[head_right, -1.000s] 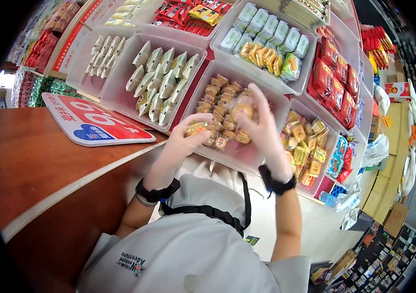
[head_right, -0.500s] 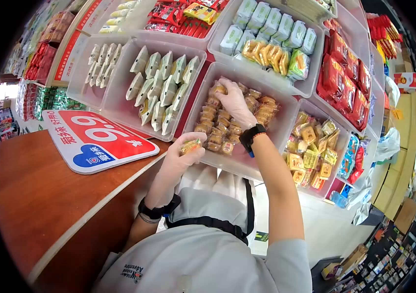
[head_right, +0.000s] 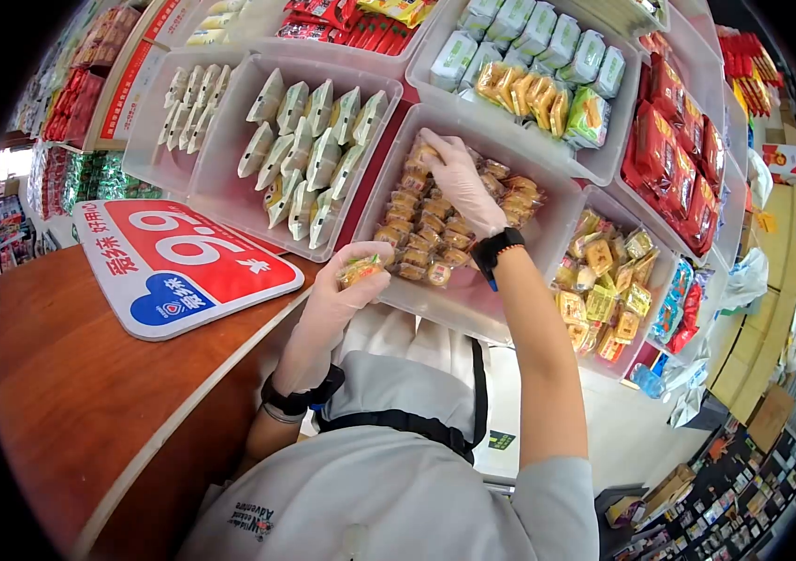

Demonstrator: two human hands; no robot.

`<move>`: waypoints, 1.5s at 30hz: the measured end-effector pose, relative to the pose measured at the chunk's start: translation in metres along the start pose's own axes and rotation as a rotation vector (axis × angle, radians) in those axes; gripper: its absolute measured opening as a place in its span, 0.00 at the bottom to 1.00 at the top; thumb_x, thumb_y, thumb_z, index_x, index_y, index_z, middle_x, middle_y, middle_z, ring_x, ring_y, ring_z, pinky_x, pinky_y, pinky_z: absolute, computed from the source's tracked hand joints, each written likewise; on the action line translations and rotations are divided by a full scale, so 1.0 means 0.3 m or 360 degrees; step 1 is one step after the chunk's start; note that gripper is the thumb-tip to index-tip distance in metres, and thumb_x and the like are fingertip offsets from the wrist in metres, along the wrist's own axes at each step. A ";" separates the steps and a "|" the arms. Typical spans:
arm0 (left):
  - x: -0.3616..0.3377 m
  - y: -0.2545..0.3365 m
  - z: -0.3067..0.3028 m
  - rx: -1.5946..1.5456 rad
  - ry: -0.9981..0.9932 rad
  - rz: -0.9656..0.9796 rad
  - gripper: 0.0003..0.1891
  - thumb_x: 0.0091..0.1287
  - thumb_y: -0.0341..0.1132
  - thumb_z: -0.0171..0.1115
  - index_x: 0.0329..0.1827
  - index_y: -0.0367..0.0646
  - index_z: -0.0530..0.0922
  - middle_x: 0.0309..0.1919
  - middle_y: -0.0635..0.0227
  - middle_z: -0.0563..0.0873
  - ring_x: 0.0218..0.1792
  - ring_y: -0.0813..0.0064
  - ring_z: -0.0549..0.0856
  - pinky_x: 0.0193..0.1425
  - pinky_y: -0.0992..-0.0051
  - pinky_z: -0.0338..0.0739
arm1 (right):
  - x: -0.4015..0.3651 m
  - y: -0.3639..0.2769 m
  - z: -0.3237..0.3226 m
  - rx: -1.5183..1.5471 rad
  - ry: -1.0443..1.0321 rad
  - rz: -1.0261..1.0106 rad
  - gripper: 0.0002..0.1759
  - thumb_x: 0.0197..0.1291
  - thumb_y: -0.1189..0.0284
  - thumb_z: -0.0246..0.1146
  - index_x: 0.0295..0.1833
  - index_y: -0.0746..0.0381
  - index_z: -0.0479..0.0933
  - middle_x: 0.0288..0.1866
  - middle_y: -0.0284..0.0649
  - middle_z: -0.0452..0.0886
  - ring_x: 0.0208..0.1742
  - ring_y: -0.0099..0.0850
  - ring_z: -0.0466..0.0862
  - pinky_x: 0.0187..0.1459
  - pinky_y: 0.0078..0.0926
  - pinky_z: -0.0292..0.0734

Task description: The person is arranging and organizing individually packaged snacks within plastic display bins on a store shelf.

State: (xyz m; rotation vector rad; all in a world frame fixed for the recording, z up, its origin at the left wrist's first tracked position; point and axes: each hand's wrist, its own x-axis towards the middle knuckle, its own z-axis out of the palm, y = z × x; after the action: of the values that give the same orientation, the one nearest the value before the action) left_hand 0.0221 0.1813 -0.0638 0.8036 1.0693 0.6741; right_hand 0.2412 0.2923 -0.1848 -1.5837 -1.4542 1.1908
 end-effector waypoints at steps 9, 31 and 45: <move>0.004 -0.006 -0.001 -0.0018 -0.0006 0.0006 0.17 0.63 0.30 0.66 0.55 0.44 0.78 0.51 0.73 0.80 0.42 0.87 0.77 0.44 0.84 0.73 | -0.002 -0.012 0.055 -0.1108 0.0288 -0.0263 0.26 0.58 0.69 0.65 0.63 0.59 0.73 0.55 0.52 0.76 0.56 0.49 0.73 0.59 0.39 0.68; 0.004 -0.004 0.008 -0.0016 -0.0027 -0.0065 0.16 0.63 0.30 0.66 0.54 0.43 0.78 0.49 0.74 0.79 0.42 0.88 0.76 0.46 0.85 0.71 | 0.022 0.056 0.056 -0.0439 0.0178 -0.0096 0.24 0.50 0.67 0.70 0.53 0.65 0.77 0.62 0.50 0.75 0.64 0.45 0.73 0.63 0.33 0.68; 0.016 -0.010 0.001 0.0017 -0.0005 0.0036 0.16 0.64 0.30 0.64 0.55 0.43 0.77 0.51 0.72 0.79 0.48 0.85 0.76 0.54 0.82 0.70 | -0.010 0.021 0.088 -0.0981 0.0271 -0.0133 0.25 0.54 0.65 0.69 0.55 0.65 0.75 0.55 0.52 0.73 0.45 0.47 0.81 0.49 0.38 0.76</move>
State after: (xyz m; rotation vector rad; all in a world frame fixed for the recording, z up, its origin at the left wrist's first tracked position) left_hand 0.0243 0.1834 -0.0687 0.8270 1.0634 0.6867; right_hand 0.2191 0.2856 -0.1995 -1.9365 -1.8560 0.5586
